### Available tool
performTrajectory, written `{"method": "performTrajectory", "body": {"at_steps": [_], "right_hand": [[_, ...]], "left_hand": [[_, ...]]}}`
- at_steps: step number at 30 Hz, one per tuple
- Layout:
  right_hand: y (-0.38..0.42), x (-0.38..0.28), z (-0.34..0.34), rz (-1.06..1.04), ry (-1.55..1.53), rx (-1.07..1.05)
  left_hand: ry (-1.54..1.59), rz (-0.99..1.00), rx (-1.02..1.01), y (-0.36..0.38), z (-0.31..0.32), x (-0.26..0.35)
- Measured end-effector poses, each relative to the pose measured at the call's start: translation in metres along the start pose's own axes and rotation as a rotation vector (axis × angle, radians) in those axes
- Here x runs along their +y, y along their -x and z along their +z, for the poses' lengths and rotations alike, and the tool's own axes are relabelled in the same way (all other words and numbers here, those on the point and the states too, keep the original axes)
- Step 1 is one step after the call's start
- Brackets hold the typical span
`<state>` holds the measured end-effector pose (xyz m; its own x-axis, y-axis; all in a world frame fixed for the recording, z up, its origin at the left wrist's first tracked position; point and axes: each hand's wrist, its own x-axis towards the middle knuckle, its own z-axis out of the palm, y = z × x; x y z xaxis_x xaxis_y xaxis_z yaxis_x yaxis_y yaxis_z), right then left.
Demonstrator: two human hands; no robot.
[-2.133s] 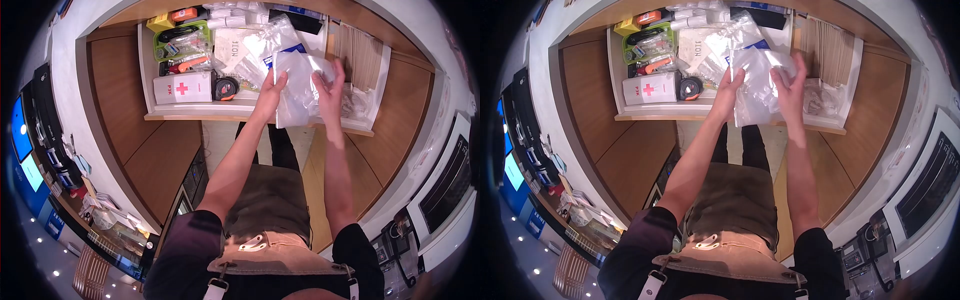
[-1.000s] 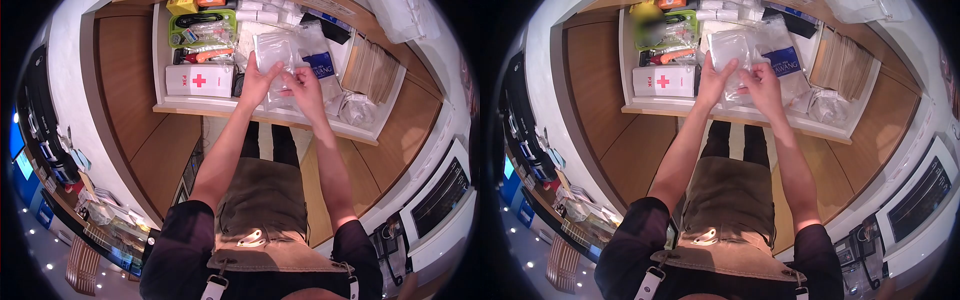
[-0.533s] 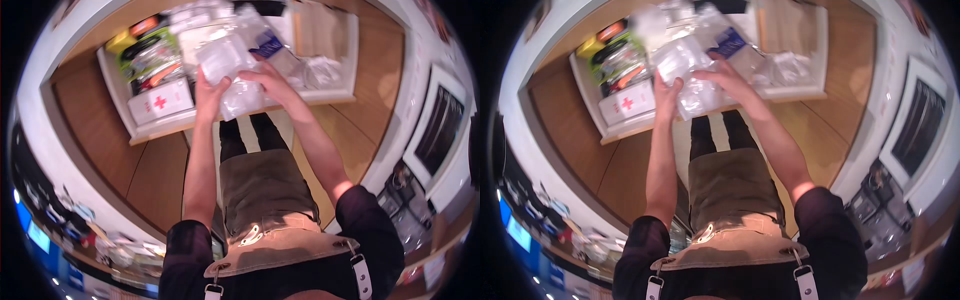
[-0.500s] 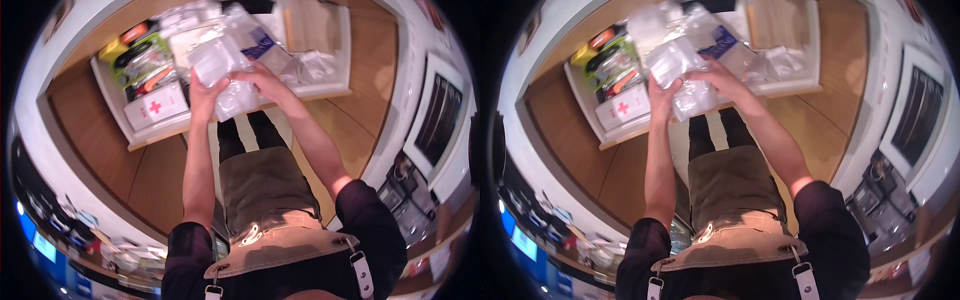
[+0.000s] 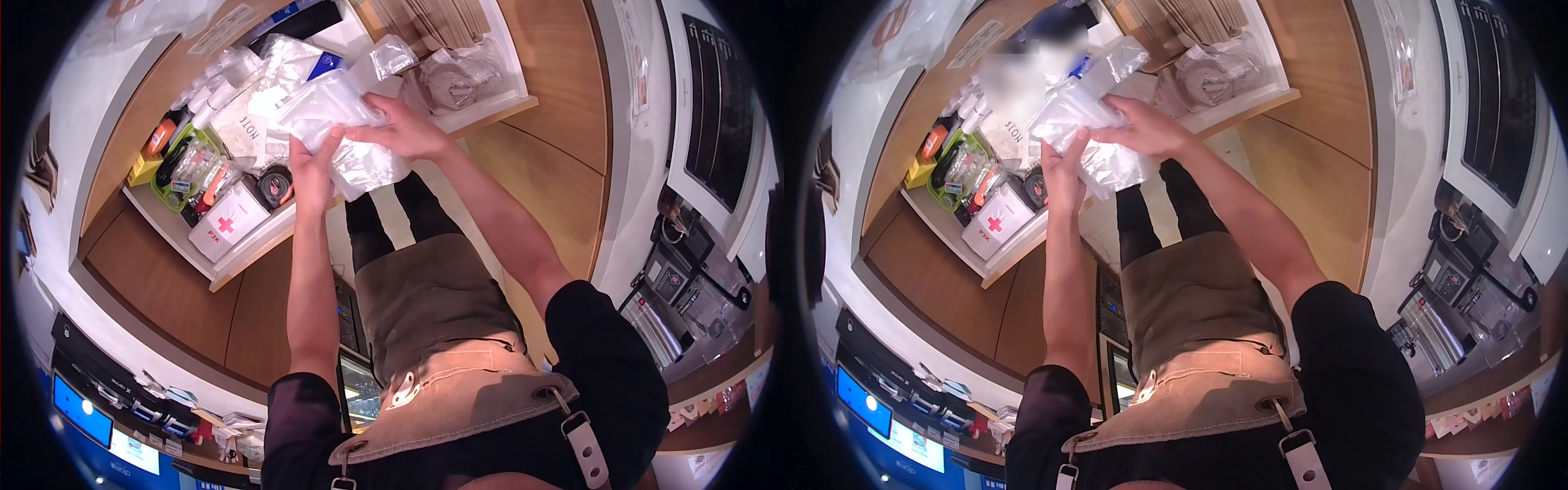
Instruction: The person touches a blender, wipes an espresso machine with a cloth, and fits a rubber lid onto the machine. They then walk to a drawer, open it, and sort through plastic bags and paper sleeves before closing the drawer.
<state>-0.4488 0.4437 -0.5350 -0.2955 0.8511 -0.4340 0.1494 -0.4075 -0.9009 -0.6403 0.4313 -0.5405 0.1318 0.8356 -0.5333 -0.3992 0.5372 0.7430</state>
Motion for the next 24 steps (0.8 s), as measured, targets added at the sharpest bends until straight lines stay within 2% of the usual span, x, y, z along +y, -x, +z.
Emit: {"method": "performTrajectory", "body": {"at_steps": [2,5,8,11,12,15,18,21,24], "right_hand": [[0.005,0.0,-0.022,0.005,0.085,-0.04],[0.009,0.005,-0.04,-0.07,-0.111,-0.007],[0.014,0.015,-0.054,0.021,-0.208,0.03],[0.024,0.016,-0.069,0.124,-0.421,0.086],[0.027,0.017,-0.075,0.165,-0.495,0.111],[0.039,0.025,-0.086,0.202,-0.665,0.262],[0.04,0.028,-0.089,0.206,-0.728,0.287],[0.041,0.027,-0.086,0.187,-0.71,0.261],[0.042,0.037,-0.086,0.189,-0.715,0.222]], "left_hand": [[-0.02,-0.005,-0.043,-0.004,0.013,-0.004],[-0.218,0.046,-0.071,-0.011,0.037,-0.009],[-0.353,0.109,-0.094,-0.019,0.052,-0.021],[-0.128,-0.185,-0.074,-0.041,0.038,0.007],[-0.031,-0.014,-0.122,-0.056,0.028,0.018],[-1.23,0.612,0.392,-0.119,-0.032,0.019],[-1.507,0.518,0.366,-0.142,-0.056,0.01],[-1.664,0.568,0.315,-0.129,-0.058,-0.004],[-1.727,0.465,0.338,-0.113,-0.063,-0.012]]}}
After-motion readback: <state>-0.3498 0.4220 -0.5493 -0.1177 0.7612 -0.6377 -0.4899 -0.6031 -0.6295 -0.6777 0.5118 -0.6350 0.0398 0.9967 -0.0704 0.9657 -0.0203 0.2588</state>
